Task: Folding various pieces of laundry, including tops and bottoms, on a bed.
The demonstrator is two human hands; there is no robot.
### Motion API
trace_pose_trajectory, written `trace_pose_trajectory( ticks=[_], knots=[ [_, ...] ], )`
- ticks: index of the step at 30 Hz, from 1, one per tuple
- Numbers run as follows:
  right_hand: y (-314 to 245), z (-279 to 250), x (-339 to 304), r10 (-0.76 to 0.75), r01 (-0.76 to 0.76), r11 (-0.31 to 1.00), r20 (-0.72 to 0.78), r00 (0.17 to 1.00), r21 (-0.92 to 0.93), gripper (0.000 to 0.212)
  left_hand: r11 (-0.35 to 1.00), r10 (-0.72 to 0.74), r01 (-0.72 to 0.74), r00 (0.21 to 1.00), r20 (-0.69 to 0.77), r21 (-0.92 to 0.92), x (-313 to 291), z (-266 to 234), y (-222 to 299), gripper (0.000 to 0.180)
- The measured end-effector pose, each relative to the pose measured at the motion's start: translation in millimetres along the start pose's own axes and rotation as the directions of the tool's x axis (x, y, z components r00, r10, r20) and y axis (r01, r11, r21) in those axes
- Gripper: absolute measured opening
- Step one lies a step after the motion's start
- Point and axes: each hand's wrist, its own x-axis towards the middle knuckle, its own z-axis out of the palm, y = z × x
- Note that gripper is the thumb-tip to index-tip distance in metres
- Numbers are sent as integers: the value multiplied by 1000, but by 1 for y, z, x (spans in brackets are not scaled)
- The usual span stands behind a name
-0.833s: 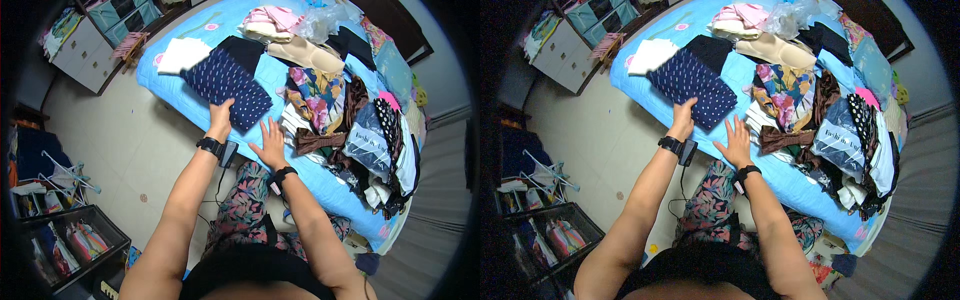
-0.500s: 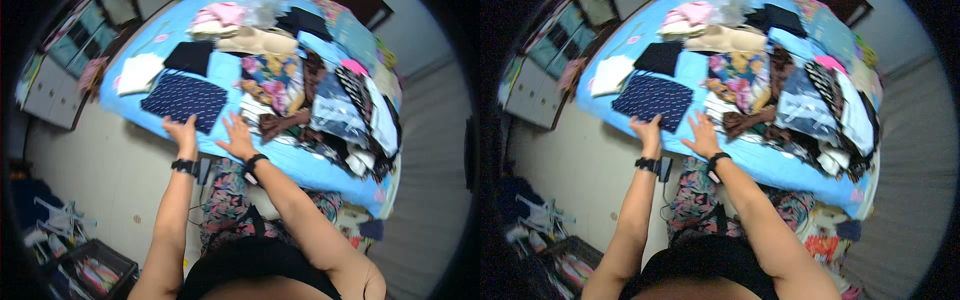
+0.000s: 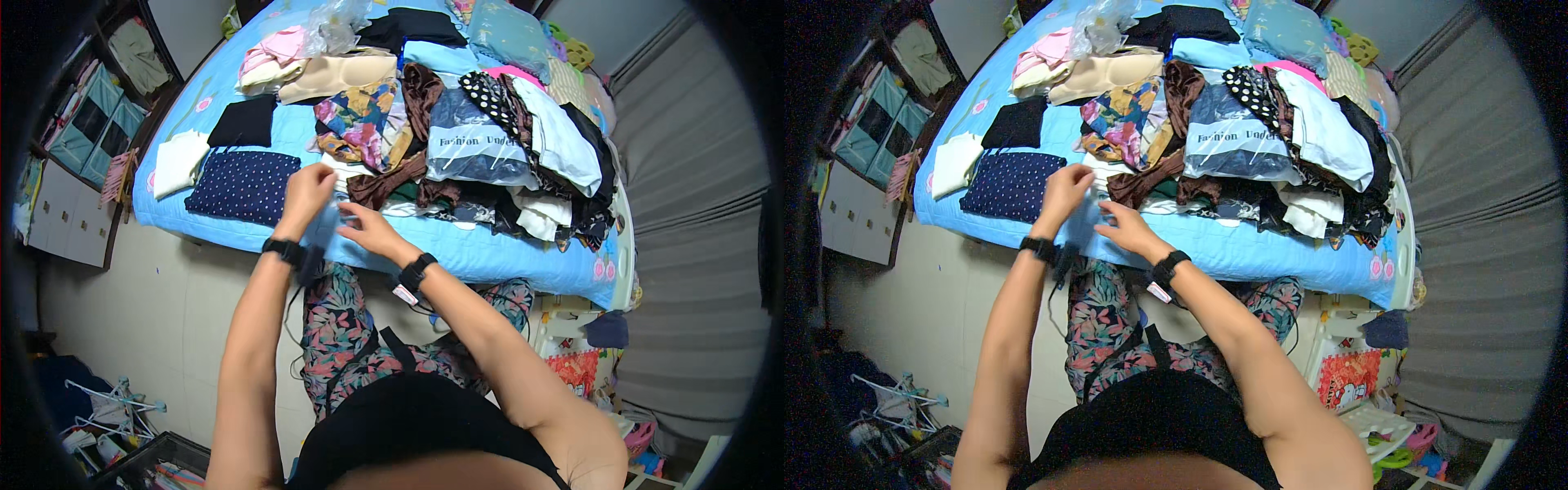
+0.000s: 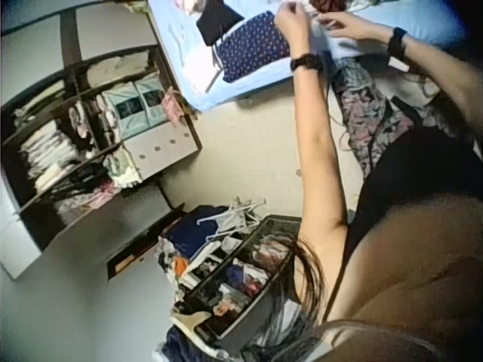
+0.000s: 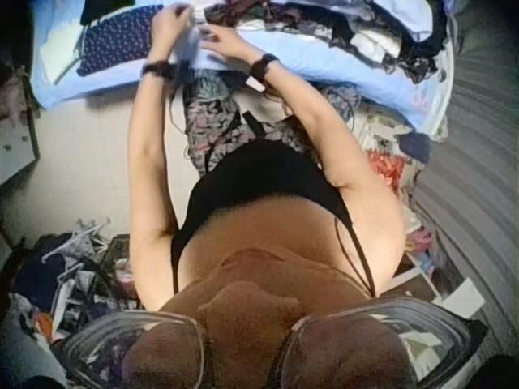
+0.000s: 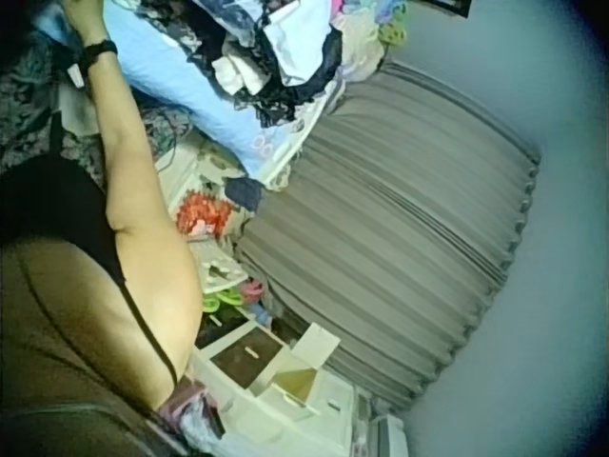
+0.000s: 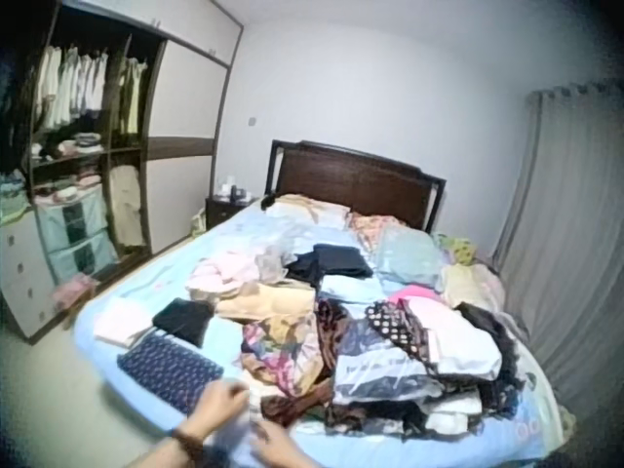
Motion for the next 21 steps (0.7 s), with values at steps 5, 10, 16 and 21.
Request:
trace_pose_trajectory(
  ticks=[5, 10, 16, 21],
  knots=[
    [0, -48, -43, 73, -61, 991, -99, 992, 120, 43, 989, -124, 133, 982, -146, 60, 50, 92, 52, 44],
    [0, -80, -72, 122, -83, 962, -136, 983, 262, 37, 937, -344, 349, 902, -259, -28, 76, 76, 19, 26],
    [1, -98, -80, 55, 0, 977, -255, 965, 214, 33, 846, -433, 242, 833, -346, -475, -9, -36, 31, 25],
    [-24, -71, -72, -39, 77, 978, -194, 980, 194, 35, 871, -304, 39, 826, -475, -490, -112, -142, 5, 23]
  ],
)
